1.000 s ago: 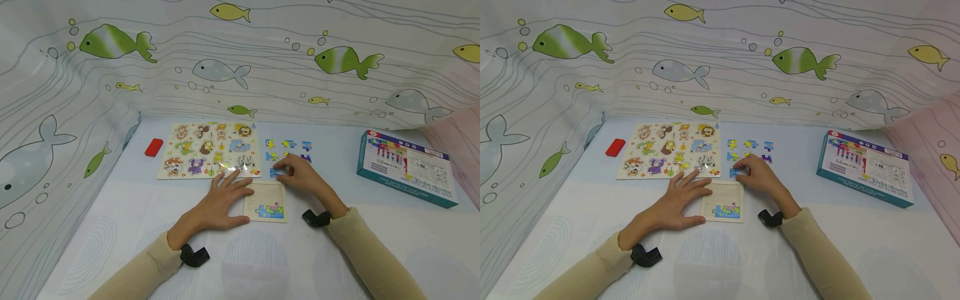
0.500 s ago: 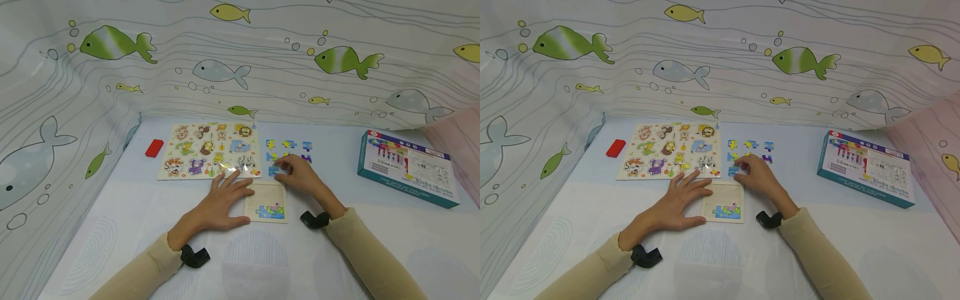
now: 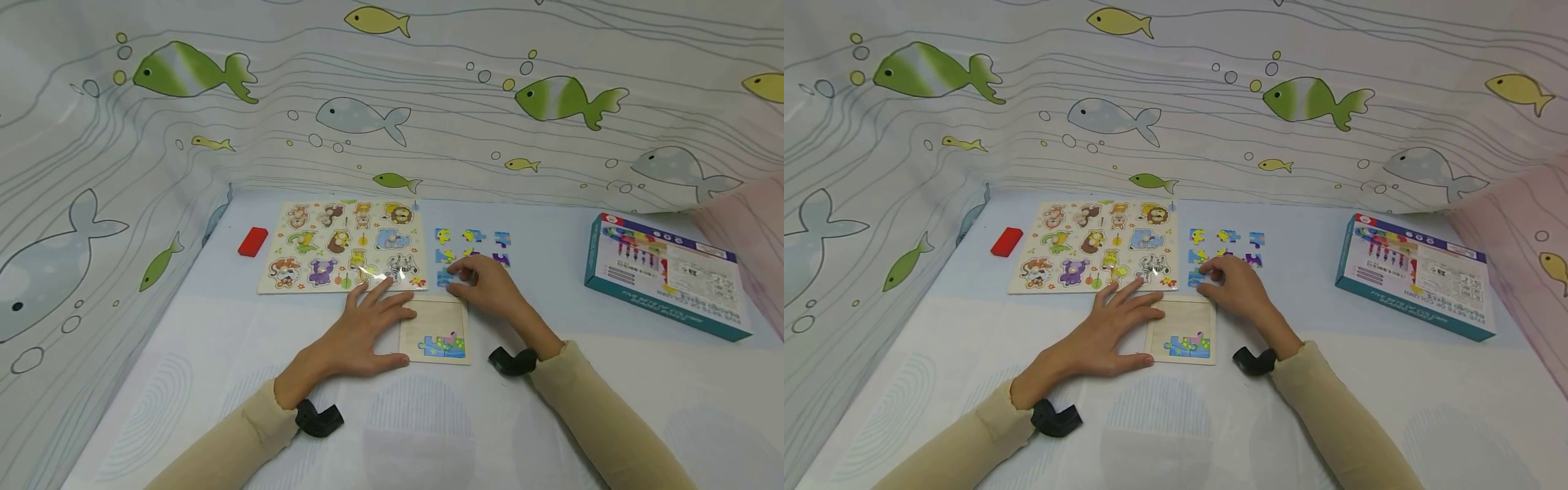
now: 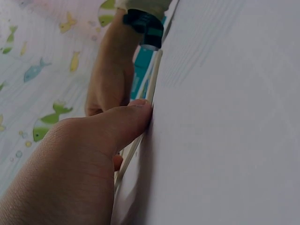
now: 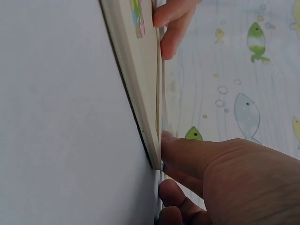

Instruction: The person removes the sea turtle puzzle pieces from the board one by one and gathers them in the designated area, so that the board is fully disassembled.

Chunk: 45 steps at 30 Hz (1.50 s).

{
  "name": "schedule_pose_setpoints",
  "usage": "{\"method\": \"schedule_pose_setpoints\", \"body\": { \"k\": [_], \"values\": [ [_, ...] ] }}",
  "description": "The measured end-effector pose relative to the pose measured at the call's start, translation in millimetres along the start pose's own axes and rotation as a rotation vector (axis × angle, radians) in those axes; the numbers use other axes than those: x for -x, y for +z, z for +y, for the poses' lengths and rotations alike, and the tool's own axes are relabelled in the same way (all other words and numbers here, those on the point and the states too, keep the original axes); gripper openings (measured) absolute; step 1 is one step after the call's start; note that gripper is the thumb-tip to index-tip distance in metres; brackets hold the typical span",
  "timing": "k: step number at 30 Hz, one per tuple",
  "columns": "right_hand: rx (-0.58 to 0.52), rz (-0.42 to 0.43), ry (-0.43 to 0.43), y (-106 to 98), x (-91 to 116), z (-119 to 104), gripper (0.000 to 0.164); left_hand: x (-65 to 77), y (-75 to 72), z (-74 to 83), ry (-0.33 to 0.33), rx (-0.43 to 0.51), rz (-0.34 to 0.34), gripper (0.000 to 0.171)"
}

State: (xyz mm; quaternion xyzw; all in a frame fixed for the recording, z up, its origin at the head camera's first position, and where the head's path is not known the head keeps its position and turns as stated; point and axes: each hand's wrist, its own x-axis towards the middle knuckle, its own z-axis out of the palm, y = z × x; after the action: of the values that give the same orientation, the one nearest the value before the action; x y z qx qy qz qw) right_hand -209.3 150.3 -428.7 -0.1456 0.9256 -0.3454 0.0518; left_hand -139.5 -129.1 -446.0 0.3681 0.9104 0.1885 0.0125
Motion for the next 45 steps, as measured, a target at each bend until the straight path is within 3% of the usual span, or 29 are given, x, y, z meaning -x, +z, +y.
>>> {"method": "schedule_pose_setpoints", "body": {
  "k": [9, 18, 21, 25, 32, 36, 45],
  "values": [
    [-0.004, 0.006, -0.018, 1.2, 1.3, 1.0, 0.031, -0.2, 0.8, -0.2, 0.002, 0.006, 0.007, 0.067],
    [-0.034, -0.056, -0.039, -6.0, 3.2, -2.4, 0.026, 0.8, 1.6, -0.7, -0.007, 0.017, 0.005, 0.067],
    [-0.025, -0.122, -0.140, -10.0, 4.7, -3.8, 0.023, 0.7, 0.7, -0.2, -0.016, 0.024, -0.003, 0.067],
    [-0.040, -0.284, -0.285, -13.9, 8.9, -9.2, 0.018, 0.3, 0.5, -0.1, -0.026, 0.022, -0.013, 0.067],
    [-0.052, -0.561, -0.357, -16.1, 21.6, -26.5, 0.028, -0.3, 0.1, 0.4, -0.024, 0.029, -0.015, 0.067],
    [-0.026, -0.618, -0.376, -14.8, 25.0, -29.8, 0.034, -0.7, 0.0, 0.6, -0.026, 0.027, -0.019, 0.067],
    [0.007, -0.628, -0.368, -11.4, 26.7, -32.0, 0.039, -1.3, -0.2, 0.2, -0.024, 0.023, -0.026, 0.067]
  ]
}}
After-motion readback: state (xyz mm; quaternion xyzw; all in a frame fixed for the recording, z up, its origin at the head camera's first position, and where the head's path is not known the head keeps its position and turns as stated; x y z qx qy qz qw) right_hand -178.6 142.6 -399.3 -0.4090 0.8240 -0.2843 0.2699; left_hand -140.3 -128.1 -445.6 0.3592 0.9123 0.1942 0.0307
